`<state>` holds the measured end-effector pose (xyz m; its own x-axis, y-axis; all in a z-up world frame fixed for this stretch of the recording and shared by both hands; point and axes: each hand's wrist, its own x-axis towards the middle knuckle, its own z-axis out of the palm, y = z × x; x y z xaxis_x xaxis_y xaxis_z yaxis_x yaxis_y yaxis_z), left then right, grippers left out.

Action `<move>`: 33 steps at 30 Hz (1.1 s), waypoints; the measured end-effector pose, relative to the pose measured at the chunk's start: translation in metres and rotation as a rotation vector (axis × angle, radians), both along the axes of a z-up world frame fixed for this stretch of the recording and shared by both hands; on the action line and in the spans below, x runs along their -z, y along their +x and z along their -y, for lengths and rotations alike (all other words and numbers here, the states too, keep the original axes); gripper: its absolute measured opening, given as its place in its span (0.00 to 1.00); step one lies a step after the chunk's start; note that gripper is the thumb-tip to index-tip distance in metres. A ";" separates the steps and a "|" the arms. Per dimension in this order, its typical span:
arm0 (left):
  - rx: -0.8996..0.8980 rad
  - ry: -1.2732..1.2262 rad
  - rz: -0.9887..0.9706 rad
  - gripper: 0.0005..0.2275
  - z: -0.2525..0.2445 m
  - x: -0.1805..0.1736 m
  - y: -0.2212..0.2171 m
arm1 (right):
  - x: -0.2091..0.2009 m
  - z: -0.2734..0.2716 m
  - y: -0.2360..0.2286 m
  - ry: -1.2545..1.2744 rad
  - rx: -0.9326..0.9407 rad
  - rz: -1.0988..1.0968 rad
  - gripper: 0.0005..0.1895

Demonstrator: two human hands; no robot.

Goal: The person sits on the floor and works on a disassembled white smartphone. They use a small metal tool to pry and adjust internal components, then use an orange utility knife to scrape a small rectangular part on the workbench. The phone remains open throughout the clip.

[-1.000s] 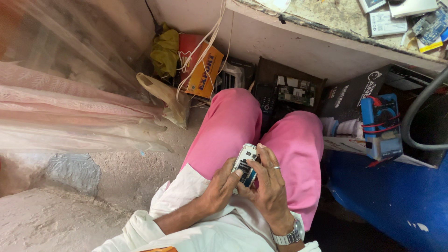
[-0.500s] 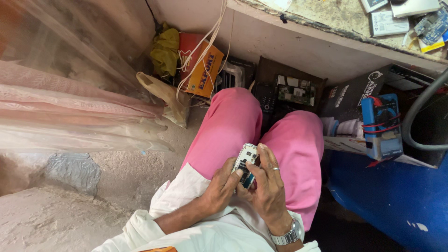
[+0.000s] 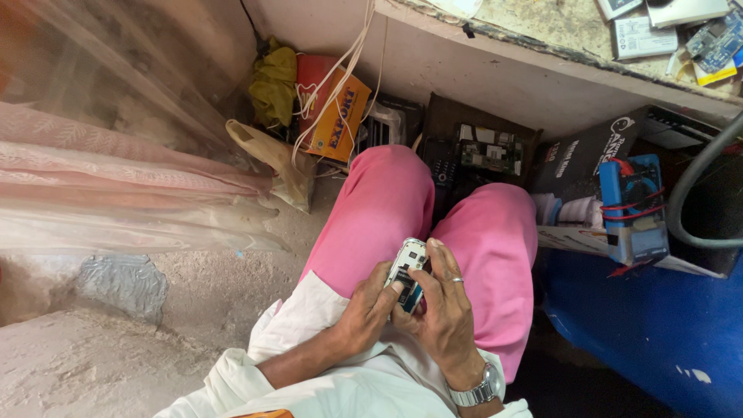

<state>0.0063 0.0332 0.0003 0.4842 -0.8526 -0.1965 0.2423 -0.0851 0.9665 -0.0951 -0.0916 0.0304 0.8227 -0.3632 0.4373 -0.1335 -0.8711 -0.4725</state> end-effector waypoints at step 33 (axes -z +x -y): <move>0.092 0.021 0.101 0.19 -0.004 -0.004 0.002 | 0.002 0.009 -0.005 0.164 -0.093 0.044 0.30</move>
